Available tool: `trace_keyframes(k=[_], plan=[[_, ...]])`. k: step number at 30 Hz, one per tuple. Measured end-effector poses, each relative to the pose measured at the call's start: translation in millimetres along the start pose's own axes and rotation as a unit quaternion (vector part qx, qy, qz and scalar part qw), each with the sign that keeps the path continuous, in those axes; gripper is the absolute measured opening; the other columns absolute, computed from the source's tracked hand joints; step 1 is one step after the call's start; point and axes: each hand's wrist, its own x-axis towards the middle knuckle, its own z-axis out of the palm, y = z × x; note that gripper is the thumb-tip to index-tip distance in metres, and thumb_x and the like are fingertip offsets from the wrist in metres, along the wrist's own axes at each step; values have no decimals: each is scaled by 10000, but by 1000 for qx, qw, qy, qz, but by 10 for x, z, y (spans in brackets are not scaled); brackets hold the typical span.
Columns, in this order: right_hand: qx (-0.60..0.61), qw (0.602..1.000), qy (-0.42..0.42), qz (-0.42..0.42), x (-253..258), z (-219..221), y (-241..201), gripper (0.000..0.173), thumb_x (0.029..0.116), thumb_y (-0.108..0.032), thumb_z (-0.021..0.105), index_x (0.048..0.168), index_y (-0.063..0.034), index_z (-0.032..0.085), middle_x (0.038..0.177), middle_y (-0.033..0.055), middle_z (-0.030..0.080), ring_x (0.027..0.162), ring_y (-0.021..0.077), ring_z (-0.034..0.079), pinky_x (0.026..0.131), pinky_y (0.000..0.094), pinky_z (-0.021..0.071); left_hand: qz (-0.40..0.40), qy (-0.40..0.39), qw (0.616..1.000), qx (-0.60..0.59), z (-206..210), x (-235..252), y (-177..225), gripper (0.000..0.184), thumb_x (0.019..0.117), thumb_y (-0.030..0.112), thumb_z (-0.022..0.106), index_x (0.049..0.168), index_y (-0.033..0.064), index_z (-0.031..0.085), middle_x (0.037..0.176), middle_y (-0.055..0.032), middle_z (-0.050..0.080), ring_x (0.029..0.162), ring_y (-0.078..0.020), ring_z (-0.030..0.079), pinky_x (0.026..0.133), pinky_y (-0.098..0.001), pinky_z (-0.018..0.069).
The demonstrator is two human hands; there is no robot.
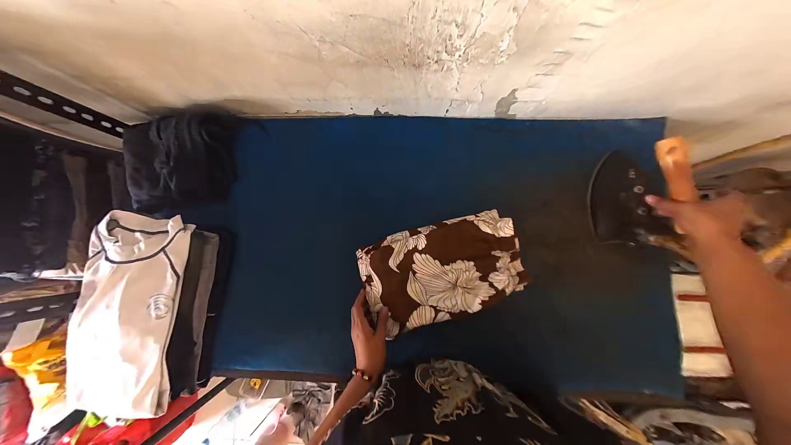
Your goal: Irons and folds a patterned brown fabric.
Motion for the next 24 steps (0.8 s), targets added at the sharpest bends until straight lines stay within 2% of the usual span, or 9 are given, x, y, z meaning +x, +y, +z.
trace_keyframes(k=[1, 2, 5, 7, 10, 13, 16, 20, 24], plan=[[51, 998, -43, 17, -25, -17, -53, 648, 926, -325, 751, 1426, -1, 497, 1259, 158, 639, 1058, 219, 663, 911, 399, 553, -12, -9, 1000, -19, -12, 26, 13, 659, 961, 144, 669, 1496, -112, 382, 1423, -330, 516, 1266, -371, 576, 1061, -447, 481], [101, 990, -93, 27, -81, -41, -116, 588, 959, -387, 692, 1391, -22, 531, 1167, 101, 670, 952, 164, 681, 830, 351, 569, -13, -23, 999, -23, -43, 62, 15, 685, 950, 135, 690, 1508, -98, 369, 1424, -325, 515, 1253, -367, 580, 1053, -444, 484], [119, 981, -148, 37, -704, -14, -530, 475, 986, -445, 648, 1272, -73, 573, 890, -2, 633, 702, 75, 632, 644, 259, 557, 28, -50, 997, 42, -195, 165, 76, 718, 917, 159, 744, 1516, -48, 406, 1480, -318, 457, 1297, -408, 546, 1054, -479, 493], [79, 979, -186, 7, -1308, 46, -732, 343, 1012, -351, 624, 1184, -57, 582, 763, -9, 582, 596, 65, 569, 564, 240, 520, 120, -66, 983, 121, -278, 195, 98, 647, 928, 152, 712, 1490, -51, 463, 1539, -326, 409, 1404, -489, 435, 1131, -594, 388], [-48, 960, -259, -96, -2298, 434, -944, 383, 973, -201, 702, 1242, 46, 585, 844, 160, 651, 671, 238, 643, 650, 421, 573, 175, -126, 948, 235, -309, 261, 113, 590, 1006, 185, 612, 1532, -15, 432, 1618, -229, 364, 1500, -443, 329, 1195, -624, 265], [-212, 915, -301, -167, -3078, 1108, -1030, 551, 927, -239, 737, 1358, 41, 541, 1095, 269, 682, 967, 405, 701, 859, 592, 568, 151, -179, 915, 330, -282, 286, 81, 660, 1053, 279, 536, 1610, 30, 284, 1685, -138, 267, 1567, -341, 216, 1242, -617, 123], [-308, 879, -303, -200, -3291, 1307, -1108, 525, 977, -255, 665, 1395, 26, 521, 1207, 288, 649, 1152, 456, 636, 953, 627, 502, 161, -179, 896, 373, -268, 318, 46, 669, 1062, 315, 520, 1621, 49, 266, 1689, -124, 264, 1571, -323, 214, 1224, -665, 97], [-254, 924, -219, -184, -2968, 1089, -968, 409, 962, -199, 690, 1270, 56, 600, 1095, 323, 664, 1014, 504, 664, 833, 683, 524, 148, -192, 883, 401, -261, 302, 72, 674, 1074, 340, 494, 1629, 56, 240, 1699, -113, 239, 1578, -314, 192, 1217, -680, 76], [-175, 959, -193, -113, -2389, 1046, -835, 368, 964, -195, 688, 1225, 51, 607, 1009, 275, 678, 860, 410, 696, 782, 601, 558, 132, -189, 881, 413, -215, 302, 101, 687, 1073, 379, 492, 1632, 70, 239, 1705, -97, 229, 1579, -310, 185, 1214, -687, 78]])
